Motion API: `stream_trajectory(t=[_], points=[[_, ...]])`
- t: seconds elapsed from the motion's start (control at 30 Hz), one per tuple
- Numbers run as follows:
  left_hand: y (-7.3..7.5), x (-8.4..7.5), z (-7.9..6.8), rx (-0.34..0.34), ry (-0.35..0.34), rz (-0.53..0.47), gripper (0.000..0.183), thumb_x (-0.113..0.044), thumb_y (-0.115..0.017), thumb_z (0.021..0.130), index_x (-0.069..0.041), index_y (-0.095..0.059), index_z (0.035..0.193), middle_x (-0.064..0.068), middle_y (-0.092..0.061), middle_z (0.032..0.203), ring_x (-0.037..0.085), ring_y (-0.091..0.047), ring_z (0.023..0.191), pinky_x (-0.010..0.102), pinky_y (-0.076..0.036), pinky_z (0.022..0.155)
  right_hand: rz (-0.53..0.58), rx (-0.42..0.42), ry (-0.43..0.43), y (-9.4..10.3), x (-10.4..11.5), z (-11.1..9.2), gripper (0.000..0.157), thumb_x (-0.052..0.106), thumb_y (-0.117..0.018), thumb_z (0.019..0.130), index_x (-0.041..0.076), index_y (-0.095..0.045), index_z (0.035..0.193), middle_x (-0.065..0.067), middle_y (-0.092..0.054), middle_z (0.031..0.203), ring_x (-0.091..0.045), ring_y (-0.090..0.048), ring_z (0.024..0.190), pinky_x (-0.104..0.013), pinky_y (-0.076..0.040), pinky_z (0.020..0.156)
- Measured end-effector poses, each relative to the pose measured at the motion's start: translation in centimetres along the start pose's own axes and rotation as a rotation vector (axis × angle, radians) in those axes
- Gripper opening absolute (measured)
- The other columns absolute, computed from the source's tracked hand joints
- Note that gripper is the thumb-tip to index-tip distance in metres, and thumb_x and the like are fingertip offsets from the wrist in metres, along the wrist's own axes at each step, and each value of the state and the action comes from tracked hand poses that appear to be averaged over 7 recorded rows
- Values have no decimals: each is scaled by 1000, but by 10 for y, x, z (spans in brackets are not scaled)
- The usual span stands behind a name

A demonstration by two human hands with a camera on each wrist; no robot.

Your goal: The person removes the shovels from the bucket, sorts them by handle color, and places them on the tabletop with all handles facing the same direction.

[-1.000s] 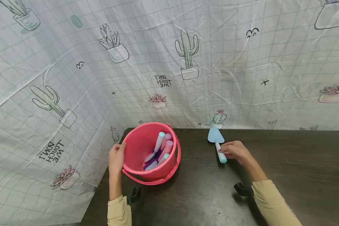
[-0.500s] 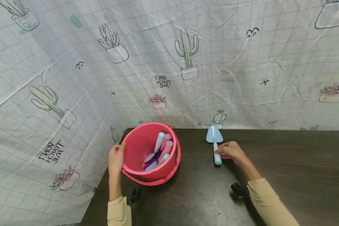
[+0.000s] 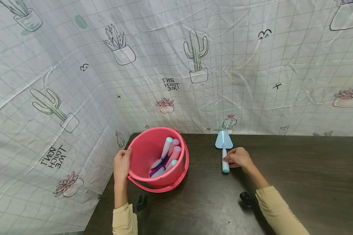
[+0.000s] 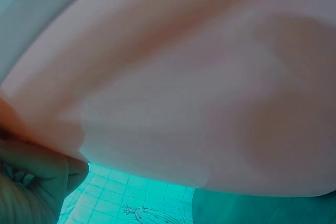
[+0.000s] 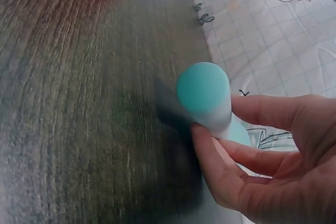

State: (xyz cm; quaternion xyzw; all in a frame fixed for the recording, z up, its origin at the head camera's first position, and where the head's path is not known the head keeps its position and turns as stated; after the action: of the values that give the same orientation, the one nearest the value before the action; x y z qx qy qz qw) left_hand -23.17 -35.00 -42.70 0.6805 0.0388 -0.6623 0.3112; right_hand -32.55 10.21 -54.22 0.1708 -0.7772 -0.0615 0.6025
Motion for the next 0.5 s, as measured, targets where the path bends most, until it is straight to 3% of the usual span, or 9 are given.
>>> stream_trajectory(t=[0.23, 0.5], points=[[0, 0, 1, 11, -9, -3, 36, -31, -51, 109, 4, -58, 105, 8, -56, 81, 17, -54, 67, 24, -46, 55, -42, -58, 26, 5, 3, -5, 26, 0, -64, 94, -19, -64, 111, -19, -72, 93, -14, -67, 75, -36, -64, 68], [1, 3, 1, 18, -10, -23, 37, -32, -52, 109, 4, -58, 105, 10, -57, 83, 19, -56, 70, 24, -46, 56, -42, -95, 55, 9, 9, -9, 32, 8, -63, 98, -20, -63, 114, -20, -72, 94, -16, -69, 77, -35, -64, 70]])
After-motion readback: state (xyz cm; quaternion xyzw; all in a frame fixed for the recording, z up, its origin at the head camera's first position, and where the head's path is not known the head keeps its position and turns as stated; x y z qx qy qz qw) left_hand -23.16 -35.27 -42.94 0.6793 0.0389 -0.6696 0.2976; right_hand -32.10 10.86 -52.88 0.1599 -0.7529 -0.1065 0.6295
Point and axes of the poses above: each hand's wrist, its own z-axis towards the middle knuckle, its own y-axis out of the back of the hand, x = y × z, the point moved 10 cm from there along z, towards the middle knuckle
